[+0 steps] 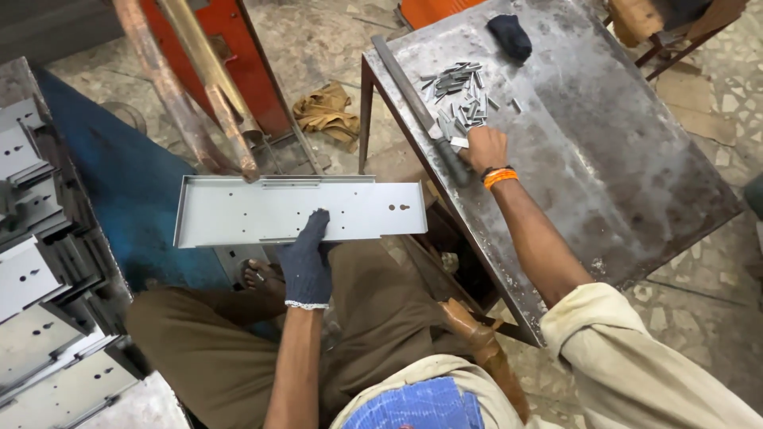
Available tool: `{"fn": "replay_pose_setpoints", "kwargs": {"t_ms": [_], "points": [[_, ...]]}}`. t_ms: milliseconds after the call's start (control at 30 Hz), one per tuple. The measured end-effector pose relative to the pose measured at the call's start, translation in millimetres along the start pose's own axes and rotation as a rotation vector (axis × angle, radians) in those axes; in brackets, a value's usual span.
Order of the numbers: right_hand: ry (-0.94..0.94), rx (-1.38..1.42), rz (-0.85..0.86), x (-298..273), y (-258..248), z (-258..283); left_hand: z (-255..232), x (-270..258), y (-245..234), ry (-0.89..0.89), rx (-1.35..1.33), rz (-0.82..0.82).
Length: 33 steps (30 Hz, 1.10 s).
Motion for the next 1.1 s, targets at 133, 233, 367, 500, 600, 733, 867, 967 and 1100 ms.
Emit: {"fn": "replay_pose_setpoints", "kwargs": {"t_ms": [133, 233, 367, 500, 600, 733, 867, 967, 1100], "points": [[0.001, -0.026, -0.119, -5, -2, -6, -4, 1, 13, 0.006, 0.166, 0.045], [0.076, 0.012, -0.06, -12, 6, -14, -8, 0, 17, 0.053, 0.126, 0.026], [0.158, 0.03, -0.12, -27, -1, -16, 12, 4, 31, -0.243, -0.369, 0.074], [0.196, 0.042, -0.187, -37, 9, -20, 24, 2, 41, -0.695, -1.046, 0.047], [0.207, 0.008, -0.2, -36, 8, -9, 36, -2, 43, -0.682, -1.012, 0.036], [0.298, 0.165, -0.291, -31, -65, 37, -32, -5, 19, 0.12, 0.183, -0.034], [0.122, 0.661, -0.414, -37, -164, 157, 2, -7, 27, -0.604, -0.899, -0.07], [-0.126, 0.825, -0.332, -39, -192, 247, 19, -10, 22, -0.217, -0.391, -0.11], [-0.386, 0.593, -0.194, -44, -196, 326, -31, -6, -12, -0.533, -0.91, -0.244]]}}
Point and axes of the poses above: each hand's wrist, its own x-axis towards the middle knuckle, its own y-axis out of the palm, z = x × y, the point moved 6 cm from there along x, towards the middle knuckle, and after that the axes turned 15 degrees about -y, right-handed, at the moved point
